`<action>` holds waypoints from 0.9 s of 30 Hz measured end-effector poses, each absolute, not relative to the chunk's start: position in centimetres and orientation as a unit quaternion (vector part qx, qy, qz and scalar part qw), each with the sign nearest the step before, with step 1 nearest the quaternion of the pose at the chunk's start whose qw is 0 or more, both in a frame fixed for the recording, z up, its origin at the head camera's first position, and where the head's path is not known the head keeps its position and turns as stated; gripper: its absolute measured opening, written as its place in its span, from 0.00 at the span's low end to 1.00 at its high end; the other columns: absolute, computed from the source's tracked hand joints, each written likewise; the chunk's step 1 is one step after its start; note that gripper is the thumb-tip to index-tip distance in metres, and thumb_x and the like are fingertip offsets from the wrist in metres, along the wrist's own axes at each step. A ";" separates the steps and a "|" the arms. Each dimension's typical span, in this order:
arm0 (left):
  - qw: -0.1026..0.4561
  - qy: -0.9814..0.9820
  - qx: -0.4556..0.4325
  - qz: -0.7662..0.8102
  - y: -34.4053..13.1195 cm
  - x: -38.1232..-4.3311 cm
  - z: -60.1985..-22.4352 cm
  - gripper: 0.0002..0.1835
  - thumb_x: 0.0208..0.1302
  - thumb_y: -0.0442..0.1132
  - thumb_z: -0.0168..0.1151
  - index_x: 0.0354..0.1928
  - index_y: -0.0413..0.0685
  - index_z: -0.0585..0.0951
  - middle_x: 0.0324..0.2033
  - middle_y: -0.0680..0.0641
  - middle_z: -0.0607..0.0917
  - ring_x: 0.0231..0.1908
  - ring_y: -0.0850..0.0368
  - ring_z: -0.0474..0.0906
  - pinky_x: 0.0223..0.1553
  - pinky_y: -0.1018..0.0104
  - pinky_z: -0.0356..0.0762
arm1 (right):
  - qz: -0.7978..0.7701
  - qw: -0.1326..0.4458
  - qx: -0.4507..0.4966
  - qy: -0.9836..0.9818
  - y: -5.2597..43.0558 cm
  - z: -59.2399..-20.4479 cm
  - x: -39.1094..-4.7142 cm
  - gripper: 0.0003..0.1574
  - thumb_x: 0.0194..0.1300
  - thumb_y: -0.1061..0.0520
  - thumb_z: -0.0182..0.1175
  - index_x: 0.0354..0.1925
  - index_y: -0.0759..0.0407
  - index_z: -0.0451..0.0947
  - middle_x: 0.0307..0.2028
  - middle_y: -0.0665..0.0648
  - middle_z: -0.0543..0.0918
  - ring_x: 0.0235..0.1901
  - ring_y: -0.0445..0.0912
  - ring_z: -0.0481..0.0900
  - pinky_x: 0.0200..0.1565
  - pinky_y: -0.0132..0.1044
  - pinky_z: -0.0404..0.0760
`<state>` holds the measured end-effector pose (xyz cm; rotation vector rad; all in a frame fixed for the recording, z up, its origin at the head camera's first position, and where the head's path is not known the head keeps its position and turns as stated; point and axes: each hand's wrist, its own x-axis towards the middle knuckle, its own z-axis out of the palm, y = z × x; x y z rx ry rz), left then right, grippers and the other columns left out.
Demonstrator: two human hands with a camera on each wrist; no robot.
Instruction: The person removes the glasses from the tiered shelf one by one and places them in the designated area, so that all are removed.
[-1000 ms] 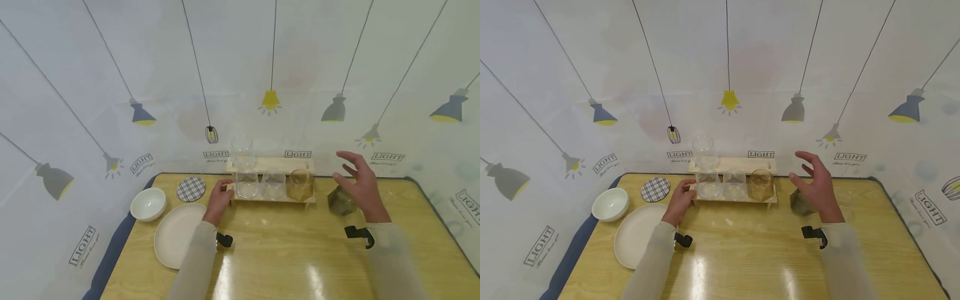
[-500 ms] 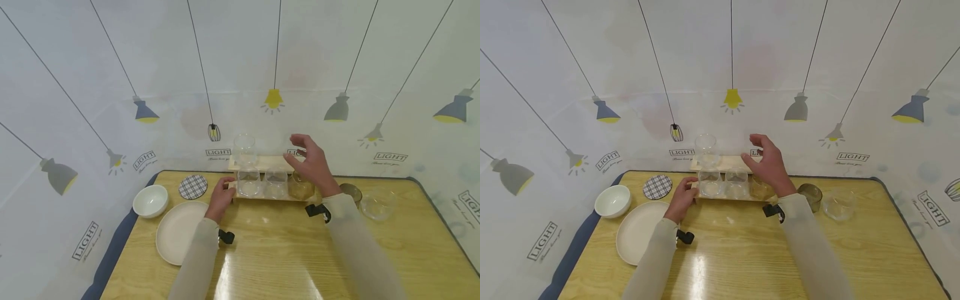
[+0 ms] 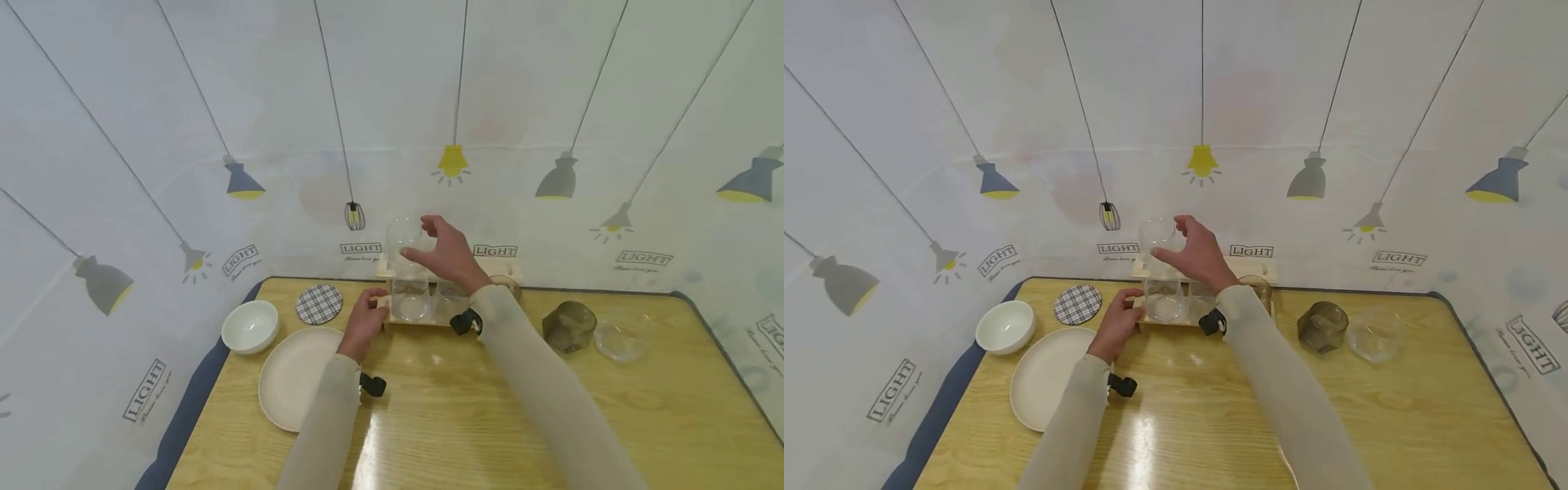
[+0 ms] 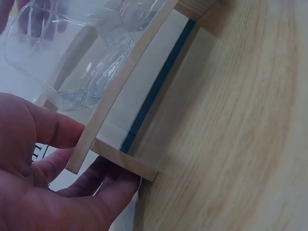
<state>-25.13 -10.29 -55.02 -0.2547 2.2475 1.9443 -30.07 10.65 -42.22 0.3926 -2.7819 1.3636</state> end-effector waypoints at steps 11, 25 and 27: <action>0.101 0.755 -0.089 0.641 -9.9 -25.2 -55.1 0.22 0.74 0.37 0.61 0.68 0.53 0.76 0.55 0.40 0.79 0.45 0.51 0.78 0.41 0.62 0.77 | 0.412 -0.016 0.125 -0.902 9.5 -43.6 -31.4 0.59 0.64 0.36 0.73 0.80 0.56 0.56 0.75 0.64 0.72 0.73 0.59 0.71 0.70 0.57 0.73; 0.094 0.769 -0.086 0.626 -10.2 -25.1 -54.5 0.23 0.74 0.36 0.59 0.68 0.53 0.75 0.56 0.39 0.78 0.47 0.50 0.78 0.42 0.62 0.76 | 0.451 0.013 0.146 -0.880 10.8 -43.1 -30.7 0.57 0.64 0.36 0.74 0.80 0.50 0.59 0.72 0.60 0.75 0.69 0.58 0.74 0.65 0.57 0.77; 0.093 0.770 -0.086 0.625 -10.2 -25.1 -54.6 0.22 0.74 0.35 0.59 0.68 0.53 0.75 0.56 0.38 0.78 0.47 0.50 0.78 0.42 0.61 0.76 | 0.454 0.018 0.148 -0.878 11.3 -42.7 -30.2 0.56 0.64 0.36 0.74 0.80 0.48 0.60 0.71 0.59 0.76 0.69 0.58 0.74 0.65 0.57 0.78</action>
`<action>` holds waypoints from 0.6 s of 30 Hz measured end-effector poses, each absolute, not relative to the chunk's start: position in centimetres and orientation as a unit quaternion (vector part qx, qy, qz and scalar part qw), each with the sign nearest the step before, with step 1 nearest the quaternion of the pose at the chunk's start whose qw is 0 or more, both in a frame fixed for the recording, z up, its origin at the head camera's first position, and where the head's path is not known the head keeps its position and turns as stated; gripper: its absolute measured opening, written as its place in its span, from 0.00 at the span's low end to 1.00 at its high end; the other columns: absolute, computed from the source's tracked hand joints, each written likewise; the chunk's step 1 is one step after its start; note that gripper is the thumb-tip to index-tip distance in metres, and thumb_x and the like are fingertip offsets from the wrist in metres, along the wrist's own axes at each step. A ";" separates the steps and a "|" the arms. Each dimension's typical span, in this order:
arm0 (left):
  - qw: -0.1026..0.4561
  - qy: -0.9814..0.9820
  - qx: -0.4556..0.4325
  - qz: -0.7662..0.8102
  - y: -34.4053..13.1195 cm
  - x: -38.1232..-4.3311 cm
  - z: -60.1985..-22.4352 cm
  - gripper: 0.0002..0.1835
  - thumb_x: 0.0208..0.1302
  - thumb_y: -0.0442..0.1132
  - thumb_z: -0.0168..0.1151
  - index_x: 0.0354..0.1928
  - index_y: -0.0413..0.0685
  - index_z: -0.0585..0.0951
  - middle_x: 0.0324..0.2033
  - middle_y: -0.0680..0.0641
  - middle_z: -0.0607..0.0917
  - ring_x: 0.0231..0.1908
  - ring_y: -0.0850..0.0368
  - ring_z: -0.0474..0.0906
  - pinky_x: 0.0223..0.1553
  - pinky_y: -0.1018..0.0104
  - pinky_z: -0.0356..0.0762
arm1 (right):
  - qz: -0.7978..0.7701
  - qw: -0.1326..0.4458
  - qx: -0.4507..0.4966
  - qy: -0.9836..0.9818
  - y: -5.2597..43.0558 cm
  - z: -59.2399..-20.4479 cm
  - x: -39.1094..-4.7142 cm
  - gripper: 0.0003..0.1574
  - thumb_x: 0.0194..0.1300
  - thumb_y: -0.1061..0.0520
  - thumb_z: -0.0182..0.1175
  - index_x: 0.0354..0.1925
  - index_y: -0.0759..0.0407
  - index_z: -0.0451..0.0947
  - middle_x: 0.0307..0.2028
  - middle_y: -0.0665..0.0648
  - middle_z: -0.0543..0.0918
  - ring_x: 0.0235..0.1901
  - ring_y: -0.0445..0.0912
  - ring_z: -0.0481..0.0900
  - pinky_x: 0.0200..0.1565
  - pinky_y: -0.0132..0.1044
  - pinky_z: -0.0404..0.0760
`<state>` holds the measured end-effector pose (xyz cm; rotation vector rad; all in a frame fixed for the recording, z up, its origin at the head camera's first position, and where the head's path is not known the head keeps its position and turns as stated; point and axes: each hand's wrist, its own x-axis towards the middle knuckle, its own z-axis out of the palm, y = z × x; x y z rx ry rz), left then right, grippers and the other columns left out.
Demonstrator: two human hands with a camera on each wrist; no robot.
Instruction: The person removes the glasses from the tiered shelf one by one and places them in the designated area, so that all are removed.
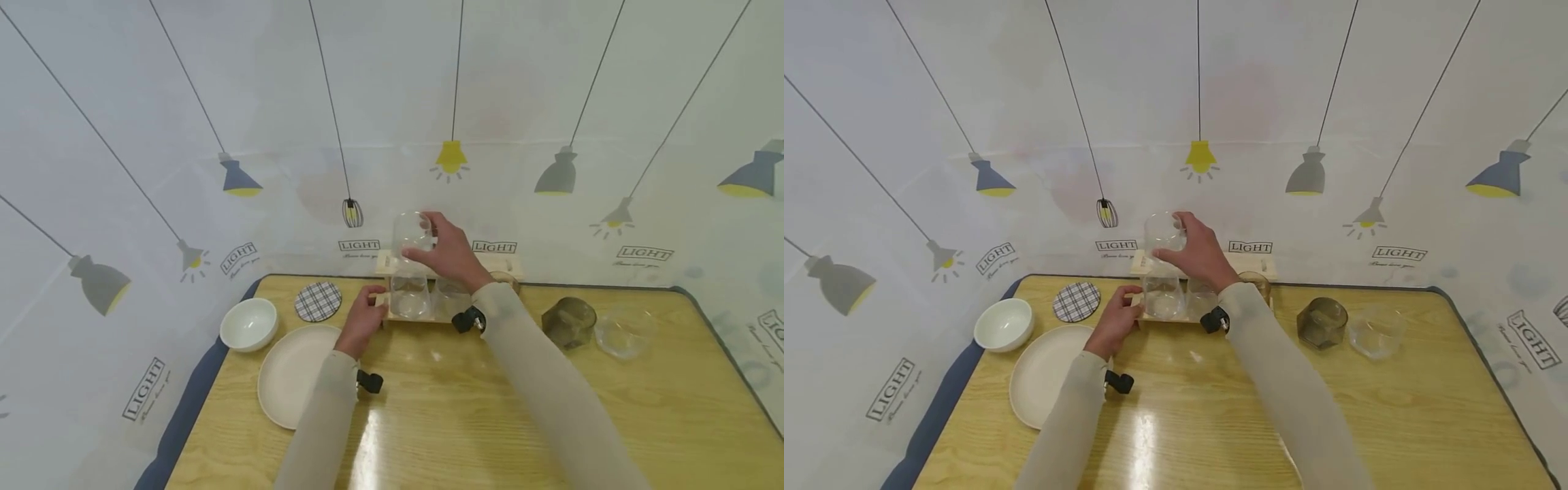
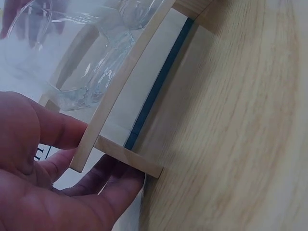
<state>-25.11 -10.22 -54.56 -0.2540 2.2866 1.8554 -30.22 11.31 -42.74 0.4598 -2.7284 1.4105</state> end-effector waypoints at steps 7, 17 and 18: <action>0.091 0.771 -0.080 0.625 -10.1 -25.1 -54.7 0.21 0.74 0.35 0.58 0.67 0.54 0.75 0.53 0.40 0.78 0.43 0.51 0.77 0.42 0.59 0.77 | 0.483 0.040 0.150 -0.862 14.7 -40.8 -28.1 0.53 0.66 0.42 0.74 0.80 0.49 0.60 0.71 0.60 0.74 0.71 0.61 0.73 0.68 0.58 0.77; 0.101 0.771 -0.081 0.624 -10.2 -25.4 -55.0 0.21 0.75 0.35 0.57 0.67 0.55 0.74 0.58 0.38 0.79 0.49 0.49 0.79 0.47 0.59 0.78 | 0.486 0.123 0.144 -0.853 21.6 -39.0 -25.2 0.52 0.66 0.52 0.74 0.80 0.55 0.60 0.70 0.65 0.75 0.69 0.64 0.74 0.64 0.65 0.78; 0.102 0.769 -0.080 0.626 -10.2 -25.4 -55.0 0.21 0.75 0.34 0.57 0.67 0.55 0.74 0.58 0.38 0.79 0.49 0.48 0.79 0.47 0.58 0.78 | 0.485 0.128 0.141 -0.853 22.3 -39.0 -24.8 0.52 0.66 0.53 0.74 0.80 0.54 0.60 0.70 0.65 0.75 0.70 0.63 0.74 0.63 0.65 0.78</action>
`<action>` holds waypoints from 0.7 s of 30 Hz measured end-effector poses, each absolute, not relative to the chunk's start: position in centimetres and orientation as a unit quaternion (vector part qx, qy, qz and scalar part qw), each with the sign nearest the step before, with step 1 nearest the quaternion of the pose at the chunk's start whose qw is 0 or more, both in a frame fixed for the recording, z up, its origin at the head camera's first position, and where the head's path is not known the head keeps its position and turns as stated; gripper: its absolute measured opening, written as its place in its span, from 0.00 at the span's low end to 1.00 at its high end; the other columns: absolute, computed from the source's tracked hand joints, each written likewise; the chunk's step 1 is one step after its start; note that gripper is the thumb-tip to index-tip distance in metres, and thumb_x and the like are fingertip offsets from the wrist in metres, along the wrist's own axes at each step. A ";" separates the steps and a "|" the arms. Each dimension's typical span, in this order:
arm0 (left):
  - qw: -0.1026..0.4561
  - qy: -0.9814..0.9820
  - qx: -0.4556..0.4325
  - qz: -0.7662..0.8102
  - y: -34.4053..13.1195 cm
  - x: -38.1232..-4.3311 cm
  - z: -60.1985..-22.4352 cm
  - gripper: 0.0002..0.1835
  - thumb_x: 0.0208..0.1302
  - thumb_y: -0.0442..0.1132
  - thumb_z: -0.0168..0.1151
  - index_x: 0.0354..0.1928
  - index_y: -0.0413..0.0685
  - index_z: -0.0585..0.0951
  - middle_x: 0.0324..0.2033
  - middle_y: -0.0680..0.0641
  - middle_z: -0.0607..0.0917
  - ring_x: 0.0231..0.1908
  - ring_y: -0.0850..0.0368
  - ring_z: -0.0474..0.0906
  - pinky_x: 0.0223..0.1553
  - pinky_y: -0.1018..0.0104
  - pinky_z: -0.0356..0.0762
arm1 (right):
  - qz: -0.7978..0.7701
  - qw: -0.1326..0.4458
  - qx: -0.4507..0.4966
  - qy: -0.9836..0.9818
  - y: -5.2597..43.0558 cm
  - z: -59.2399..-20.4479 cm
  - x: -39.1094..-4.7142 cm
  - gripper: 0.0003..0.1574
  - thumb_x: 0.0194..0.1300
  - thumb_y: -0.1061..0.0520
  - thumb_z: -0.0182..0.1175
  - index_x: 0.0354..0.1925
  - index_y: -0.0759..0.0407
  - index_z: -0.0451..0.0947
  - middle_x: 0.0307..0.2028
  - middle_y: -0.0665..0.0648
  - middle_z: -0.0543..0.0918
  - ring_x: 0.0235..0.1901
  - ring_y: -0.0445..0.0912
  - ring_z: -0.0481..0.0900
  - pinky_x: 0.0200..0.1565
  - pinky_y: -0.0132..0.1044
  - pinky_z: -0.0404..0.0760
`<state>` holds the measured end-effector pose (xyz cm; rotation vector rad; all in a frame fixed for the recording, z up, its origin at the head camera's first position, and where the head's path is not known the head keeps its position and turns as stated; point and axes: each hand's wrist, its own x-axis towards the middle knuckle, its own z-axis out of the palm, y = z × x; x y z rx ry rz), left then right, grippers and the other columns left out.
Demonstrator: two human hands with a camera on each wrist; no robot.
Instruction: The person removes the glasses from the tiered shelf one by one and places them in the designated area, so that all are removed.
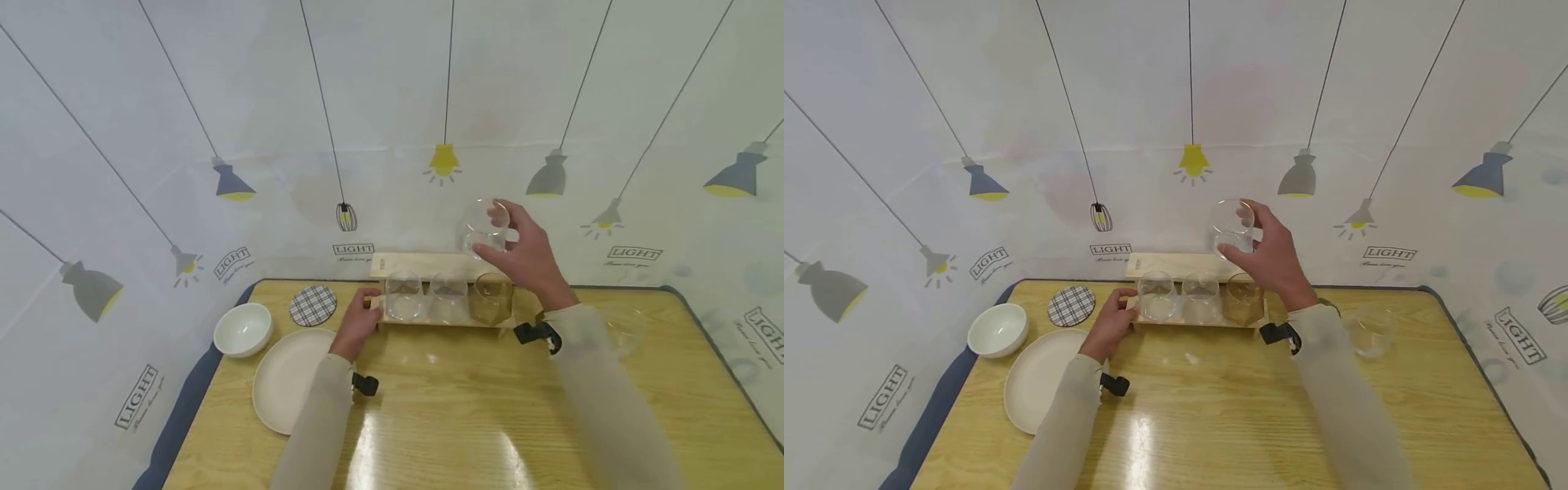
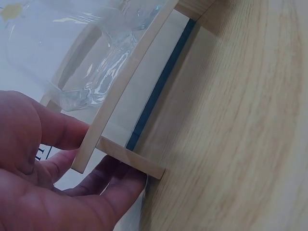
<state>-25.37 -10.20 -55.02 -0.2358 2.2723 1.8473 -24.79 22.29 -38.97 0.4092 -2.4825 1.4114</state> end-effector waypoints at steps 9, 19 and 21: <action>0.103 0.761 -0.079 0.635 -10.3 -25.2 -55.0 0.22 0.75 0.33 0.57 0.68 0.53 0.73 0.58 0.37 0.78 0.49 0.48 0.78 0.47 0.58 0.78 | 0.488 0.144 0.100 -0.855 28.2 -39.8 -21.8 0.52 0.67 0.56 0.73 0.81 0.39 0.60 0.71 0.53 0.74 0.72 0.45 0.70 0.55 0.21 0.78; 0.105 0.762 -0.069 0.635 -10.3 -25.1 -54.8 0.23 0.75 0.33 0.56 0.69 0.53 0.72 0.57 0.38 0.78 0.47 0.50 0.77 0.45 0.59 0.78 | 0.494 0.177 0.135 -0.841 34.4 -41.7 -19.6 0.52 0.62 0.74 0.69 0.80 0.56 0.62 0.65 0.40 0.76 0.63 0.30 0.75 0.52 0.16 0.77; 0.104 0.762 -0.066 0.636 -10.4 -25.0 -54.7 0.23 0.76 0.33 0.56 0.69 0.52 0.72 0.56 0.38 0.78 0.45 0.50 0.77 0.44 0.59 0.77 | 0.489 0.181 0.132 -0.843 35.6 -42.3 -19.1 0.53 0.62 0.75 0.68 0.80 0.56 0.62 0.64 0.40 0.77 0.62 0.30 0.75 0.51 0.15 0.77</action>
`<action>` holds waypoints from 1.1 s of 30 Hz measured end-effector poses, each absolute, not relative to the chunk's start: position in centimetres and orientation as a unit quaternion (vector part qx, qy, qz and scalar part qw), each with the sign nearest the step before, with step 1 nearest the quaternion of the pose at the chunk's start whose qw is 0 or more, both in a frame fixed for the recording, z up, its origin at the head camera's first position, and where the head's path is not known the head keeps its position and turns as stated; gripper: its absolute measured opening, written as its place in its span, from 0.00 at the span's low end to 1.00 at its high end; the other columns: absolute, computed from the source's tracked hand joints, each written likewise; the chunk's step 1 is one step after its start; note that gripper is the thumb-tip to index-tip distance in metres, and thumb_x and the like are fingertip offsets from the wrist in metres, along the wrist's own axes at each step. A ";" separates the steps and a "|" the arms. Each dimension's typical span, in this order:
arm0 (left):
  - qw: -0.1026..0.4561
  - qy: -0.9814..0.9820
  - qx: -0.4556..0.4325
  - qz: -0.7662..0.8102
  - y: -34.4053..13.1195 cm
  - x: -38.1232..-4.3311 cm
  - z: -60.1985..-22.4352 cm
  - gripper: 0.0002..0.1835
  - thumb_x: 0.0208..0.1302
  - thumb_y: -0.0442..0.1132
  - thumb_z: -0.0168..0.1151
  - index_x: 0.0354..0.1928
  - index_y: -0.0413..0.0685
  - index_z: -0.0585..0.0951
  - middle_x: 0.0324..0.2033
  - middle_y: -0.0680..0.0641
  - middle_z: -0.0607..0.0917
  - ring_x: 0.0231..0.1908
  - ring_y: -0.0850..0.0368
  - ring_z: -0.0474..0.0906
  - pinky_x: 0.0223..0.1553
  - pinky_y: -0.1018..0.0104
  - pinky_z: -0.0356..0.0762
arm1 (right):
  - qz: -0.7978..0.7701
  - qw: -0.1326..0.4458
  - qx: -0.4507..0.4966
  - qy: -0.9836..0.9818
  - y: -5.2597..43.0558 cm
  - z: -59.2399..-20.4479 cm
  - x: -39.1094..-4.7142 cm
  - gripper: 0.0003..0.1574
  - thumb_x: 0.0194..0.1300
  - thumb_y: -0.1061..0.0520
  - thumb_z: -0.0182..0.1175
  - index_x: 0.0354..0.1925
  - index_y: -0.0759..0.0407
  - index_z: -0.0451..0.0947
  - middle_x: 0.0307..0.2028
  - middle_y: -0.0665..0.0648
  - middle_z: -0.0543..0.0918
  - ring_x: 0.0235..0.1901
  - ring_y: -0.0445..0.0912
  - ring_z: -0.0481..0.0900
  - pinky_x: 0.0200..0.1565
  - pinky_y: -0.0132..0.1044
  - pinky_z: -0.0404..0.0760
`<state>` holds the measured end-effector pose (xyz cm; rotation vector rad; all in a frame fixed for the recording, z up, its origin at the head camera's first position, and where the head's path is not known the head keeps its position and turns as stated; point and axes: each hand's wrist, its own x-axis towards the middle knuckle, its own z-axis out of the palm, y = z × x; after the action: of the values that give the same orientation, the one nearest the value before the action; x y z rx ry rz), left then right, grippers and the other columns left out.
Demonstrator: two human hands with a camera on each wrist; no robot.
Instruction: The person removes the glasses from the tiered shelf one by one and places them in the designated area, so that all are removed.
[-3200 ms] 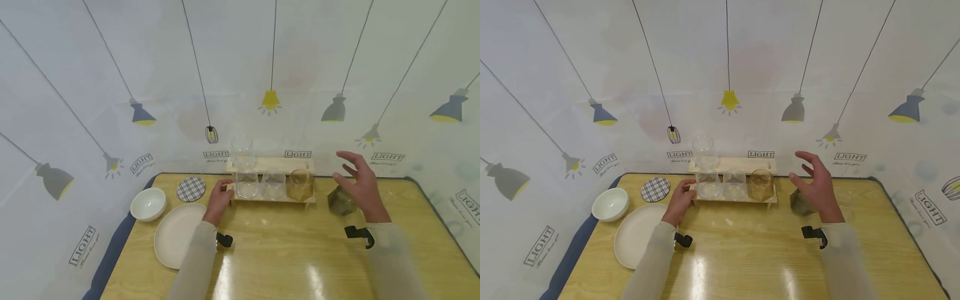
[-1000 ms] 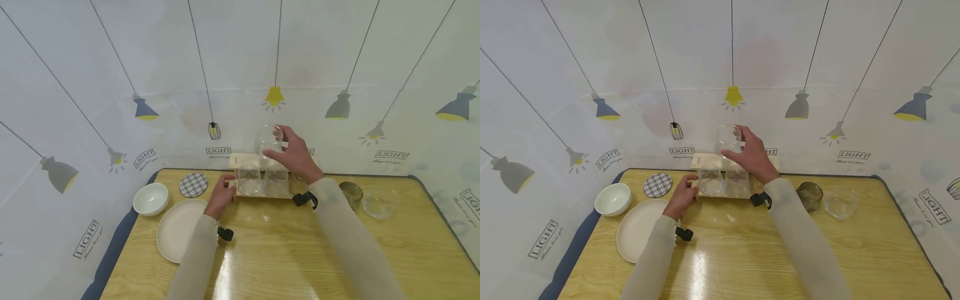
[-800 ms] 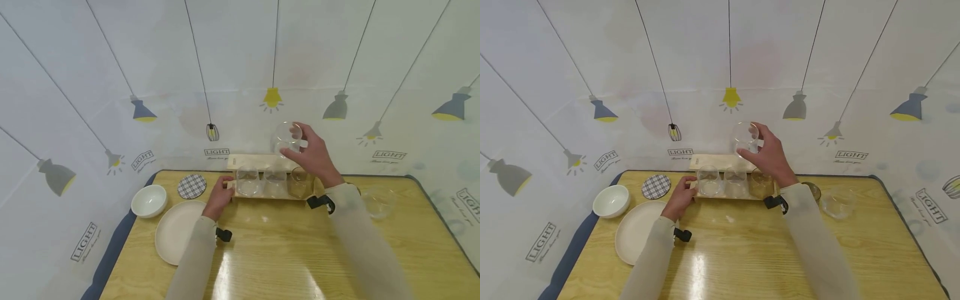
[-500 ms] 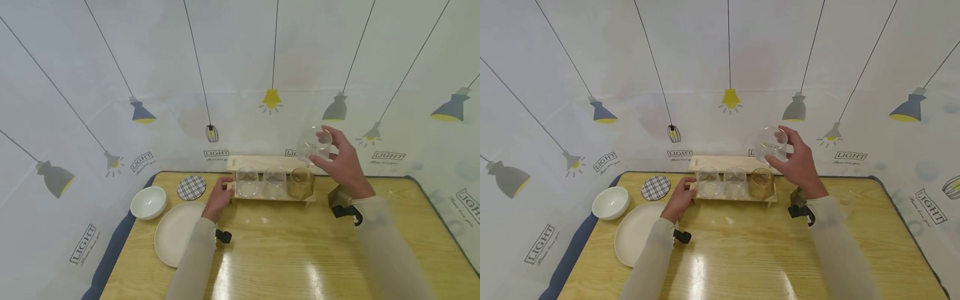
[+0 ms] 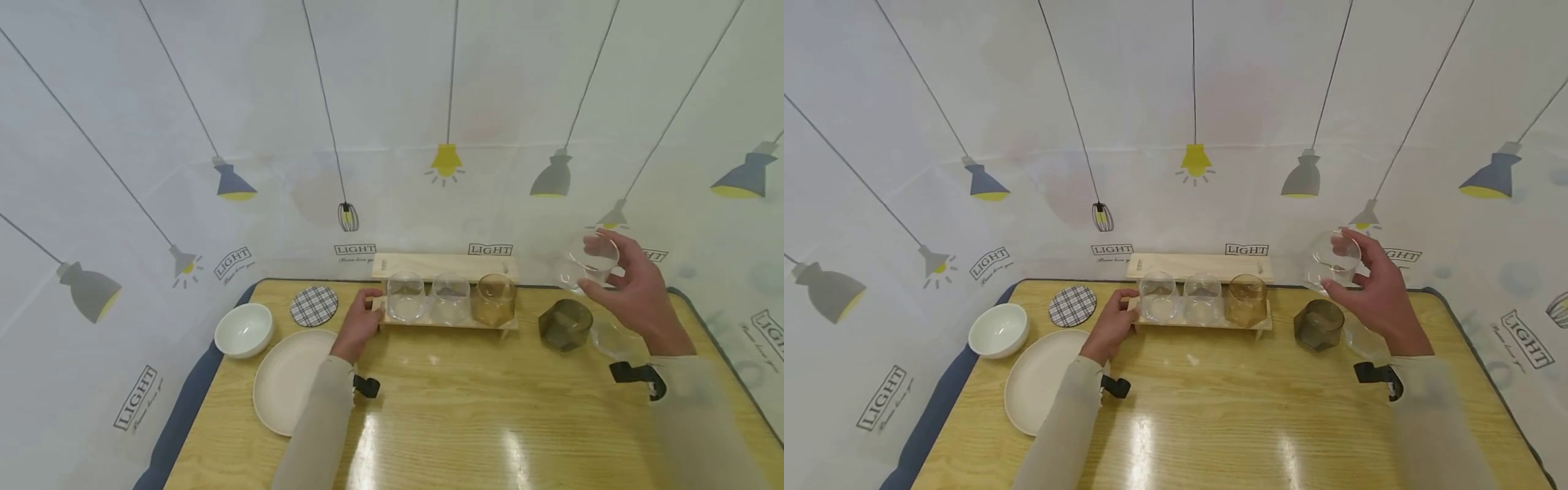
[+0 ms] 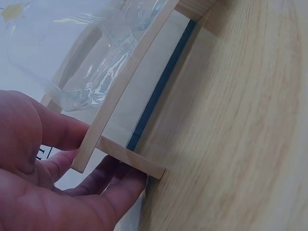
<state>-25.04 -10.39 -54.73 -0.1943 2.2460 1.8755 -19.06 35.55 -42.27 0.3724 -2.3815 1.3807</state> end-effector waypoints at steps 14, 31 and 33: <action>0.111 0.762 -0.057 0.635 -10.5 -24.9 -54.7 0.22 0.77 0.35 0.56 0.70 0.55 0.72 0.57 0.38 0.77 0.46 0.49 0.76 0.45 0.56 0.78 | 0.456 0.237 0.000 -0.858 42.4 -45.2 -14.4 0.52 0.67 0.72 0.66 0.82 0.46 0.60 0.63 0.33 0.75 0.59 0.24 0.73 0.52 0.11 0.71; 0.106 0.769 -0.061 0.627 -10.4 -24.8 -54.6 0.22 0.78 0.36 0.56 0.70 0.52 0.72 0.59 0.36 0.78 0.49 0.48 0.78 0.46 0.57 0.80 | 0.409 0.182 -0.115 -0.887 50.9 -53.8 -11.7 0.50 0.80 0.51 0.59 0.85 0.32 0.43 0.83 0.41 0.56 0.84 0.40 0.49 0.72 0.20 0.58; 0.108 0.768 -0.063 0.628 -10.3 -24.8 -54.5 0.22 0.78 0.36 0.56 0.70 0.52 0.72 0.59 0.36 0.78 0.49 0.48 0.78 0.47 0.56 0.80 | 0.411 0.162 -0.121 -0.889 51.5 -55.1 -11.3 0.50 0.80 0.49 0.59 0.85 0.31 0.42 0.84 0.41 0.55 0.84 0.43 0.47 0.70 0.18 0.58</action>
<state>-24.80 -10.33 -54.48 -0.1844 2.2590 1.8484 -11.30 51.53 -55.06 -0.3459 -2.5375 1.1727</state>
